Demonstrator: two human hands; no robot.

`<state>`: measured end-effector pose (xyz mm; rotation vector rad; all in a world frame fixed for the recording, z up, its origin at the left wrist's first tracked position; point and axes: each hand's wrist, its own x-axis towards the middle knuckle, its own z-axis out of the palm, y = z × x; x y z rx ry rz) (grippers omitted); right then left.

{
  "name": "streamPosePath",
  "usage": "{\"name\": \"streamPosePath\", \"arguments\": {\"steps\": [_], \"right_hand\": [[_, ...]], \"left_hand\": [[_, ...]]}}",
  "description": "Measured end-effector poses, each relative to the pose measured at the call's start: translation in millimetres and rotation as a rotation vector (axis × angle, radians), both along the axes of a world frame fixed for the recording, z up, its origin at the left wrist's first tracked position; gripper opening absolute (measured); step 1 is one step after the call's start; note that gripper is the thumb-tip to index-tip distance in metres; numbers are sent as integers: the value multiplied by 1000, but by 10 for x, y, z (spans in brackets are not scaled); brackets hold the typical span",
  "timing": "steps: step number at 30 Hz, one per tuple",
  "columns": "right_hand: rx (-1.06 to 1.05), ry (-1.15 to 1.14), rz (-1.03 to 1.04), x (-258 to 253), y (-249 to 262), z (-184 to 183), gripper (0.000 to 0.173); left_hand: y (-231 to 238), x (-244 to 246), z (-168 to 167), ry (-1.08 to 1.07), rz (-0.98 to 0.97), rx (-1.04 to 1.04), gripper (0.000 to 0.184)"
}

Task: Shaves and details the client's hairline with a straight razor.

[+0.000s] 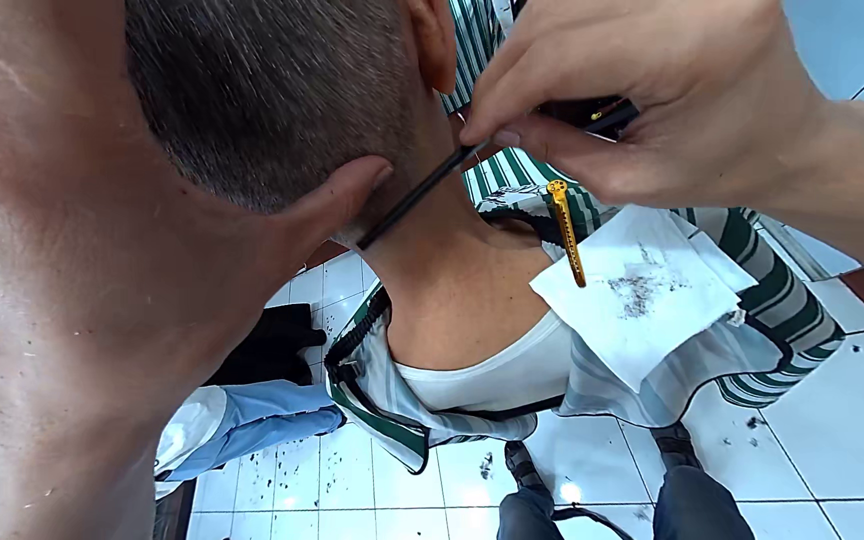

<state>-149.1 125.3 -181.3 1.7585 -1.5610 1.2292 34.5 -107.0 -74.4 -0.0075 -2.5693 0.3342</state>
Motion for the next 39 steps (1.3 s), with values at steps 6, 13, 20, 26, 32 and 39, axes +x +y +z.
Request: {"name": "streamPosePath", "arguments": {"steps": [6,13,20,26,32,39], "right_hand": [[22,-43,87,60,84,-87,17],[-142,-282,57,99,186,47,16],[-49,-57,-71,223,99,94,19],[-35,5,-126,240,84,124,20],[-39,46,-158,257,78,108,20],[-53,70,-162,283,75,94,20]], "left_hand": [[-90,14,12,7,-129,37,49],[-221,33,-44,156,-248,410,64],[-254,48,-8,-76,-117,214,45],[-294,4,-26,-21,-103,54,54],[-253,-15,-45,18,-96,74,73],[-287,-38,-74,-29,-112,158,58]]}}
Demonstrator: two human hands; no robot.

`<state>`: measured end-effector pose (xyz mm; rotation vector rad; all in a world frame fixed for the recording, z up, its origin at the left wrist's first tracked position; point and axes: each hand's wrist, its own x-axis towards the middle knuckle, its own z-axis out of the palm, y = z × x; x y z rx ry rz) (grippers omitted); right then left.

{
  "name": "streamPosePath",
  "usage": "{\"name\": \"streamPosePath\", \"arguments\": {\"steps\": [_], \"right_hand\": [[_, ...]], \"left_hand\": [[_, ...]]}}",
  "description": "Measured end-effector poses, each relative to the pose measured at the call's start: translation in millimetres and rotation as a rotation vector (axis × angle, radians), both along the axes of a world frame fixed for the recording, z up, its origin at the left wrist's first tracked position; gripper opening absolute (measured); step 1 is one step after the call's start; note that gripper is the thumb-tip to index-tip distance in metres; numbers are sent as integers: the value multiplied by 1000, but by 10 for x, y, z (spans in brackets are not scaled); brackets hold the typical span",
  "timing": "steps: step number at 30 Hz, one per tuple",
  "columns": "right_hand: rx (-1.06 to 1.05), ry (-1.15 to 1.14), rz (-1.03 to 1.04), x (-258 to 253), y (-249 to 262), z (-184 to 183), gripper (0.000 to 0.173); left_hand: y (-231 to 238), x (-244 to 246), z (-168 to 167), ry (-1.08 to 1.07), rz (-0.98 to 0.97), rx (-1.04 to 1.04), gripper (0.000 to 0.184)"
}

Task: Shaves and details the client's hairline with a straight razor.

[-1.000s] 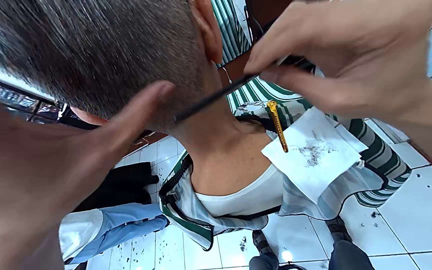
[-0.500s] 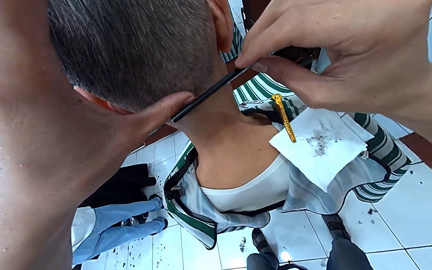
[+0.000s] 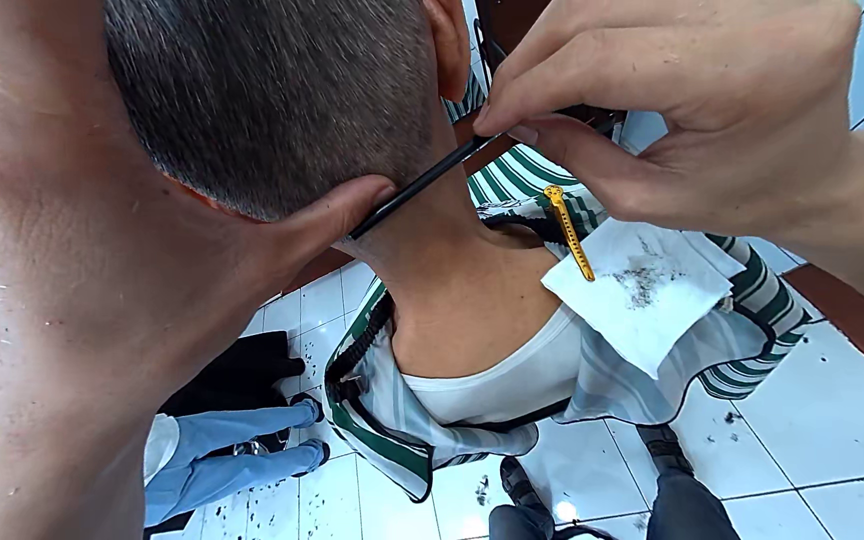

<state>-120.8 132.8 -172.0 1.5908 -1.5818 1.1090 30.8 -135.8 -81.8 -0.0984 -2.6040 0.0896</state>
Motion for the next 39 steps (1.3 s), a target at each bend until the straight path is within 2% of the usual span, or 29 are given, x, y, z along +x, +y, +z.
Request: {"name": "streamPosePath", "arguments": {"steps": [9,13,16,17,19,21,27,39], "right_hand": [[89,58,14,40,52,-51,22],[119,36,18,82,101,-80,21],[94,-31,-76,166,122,-40,22],[79,-47,-104,201,117,-29,22],[70,-42,-151,279,104,0,22],[75,-3,-189,348,96,15,22],[96,75,-335,485,98,68,21],[136,106,-424,595,96,119,22]], "left_hand": [[3,-1,-82,10,-12,152,55],[-69,0,-113,44,0,114,58],[-151,43,-148,24,-53,235,47],[-160,34,-140,37,-80,279,49],[-144,-33,-98,65,-93,299,68],[-151,-71,-100,100,-124,274,69],[-317,-153,-164,154,-101,25,77],[-334,-258,-242,182,-148,109,72]]}}
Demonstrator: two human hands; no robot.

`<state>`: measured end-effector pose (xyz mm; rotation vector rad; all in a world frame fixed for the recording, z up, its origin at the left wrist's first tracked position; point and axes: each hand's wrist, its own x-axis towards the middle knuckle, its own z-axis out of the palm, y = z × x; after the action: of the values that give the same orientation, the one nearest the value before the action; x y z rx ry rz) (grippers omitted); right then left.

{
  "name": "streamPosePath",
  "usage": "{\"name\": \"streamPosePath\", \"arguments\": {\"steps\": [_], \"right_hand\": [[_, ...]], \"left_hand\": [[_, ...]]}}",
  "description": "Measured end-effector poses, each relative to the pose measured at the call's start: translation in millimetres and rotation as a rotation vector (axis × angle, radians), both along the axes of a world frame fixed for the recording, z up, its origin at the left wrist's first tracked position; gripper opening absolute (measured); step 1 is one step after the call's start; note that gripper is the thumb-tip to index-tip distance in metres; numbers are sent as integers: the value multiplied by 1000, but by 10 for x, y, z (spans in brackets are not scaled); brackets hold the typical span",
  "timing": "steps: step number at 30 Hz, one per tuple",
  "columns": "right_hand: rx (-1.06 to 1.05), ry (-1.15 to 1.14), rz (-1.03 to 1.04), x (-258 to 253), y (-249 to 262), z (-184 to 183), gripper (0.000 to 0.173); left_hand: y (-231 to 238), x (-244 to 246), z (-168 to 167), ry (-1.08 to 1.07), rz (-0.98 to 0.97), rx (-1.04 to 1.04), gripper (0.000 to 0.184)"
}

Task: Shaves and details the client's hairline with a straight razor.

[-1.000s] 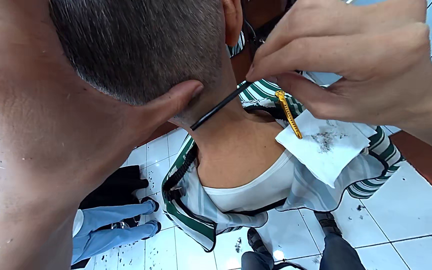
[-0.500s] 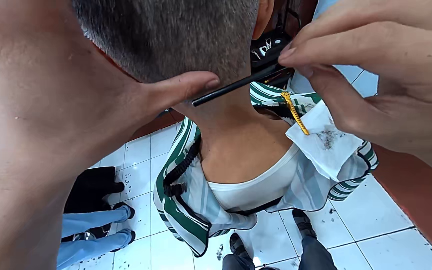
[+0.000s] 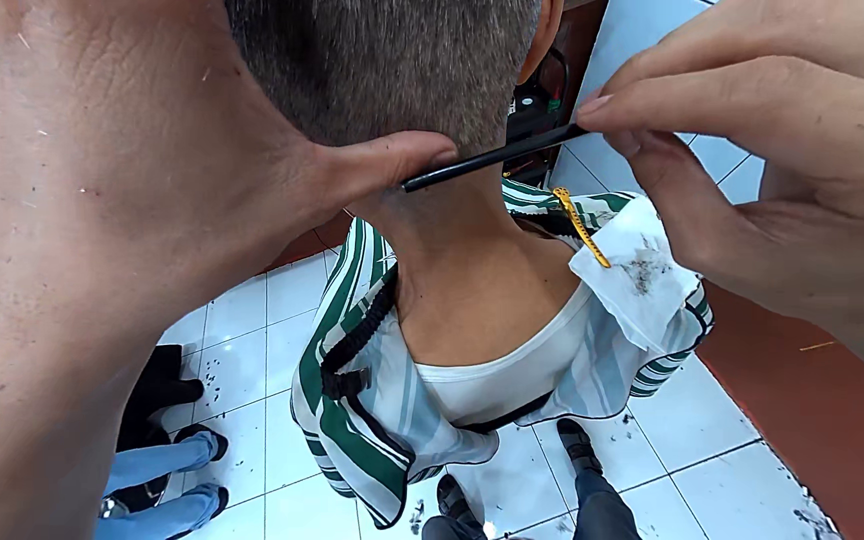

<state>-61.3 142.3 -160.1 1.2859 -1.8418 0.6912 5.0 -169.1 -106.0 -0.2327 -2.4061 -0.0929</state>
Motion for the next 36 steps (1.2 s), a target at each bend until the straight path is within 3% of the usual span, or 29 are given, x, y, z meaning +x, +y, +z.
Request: {"name": "streamPosePath", "arguments": {"steps": [23,36], "right_hand": [[142,87,-148,263,6,34,22],[195,44,-254,406,32,50,24]], "left_hand": [[44,-148,-26,-67,-121,131,68],[78,-213,-68,-168,-318,234,43]]}}
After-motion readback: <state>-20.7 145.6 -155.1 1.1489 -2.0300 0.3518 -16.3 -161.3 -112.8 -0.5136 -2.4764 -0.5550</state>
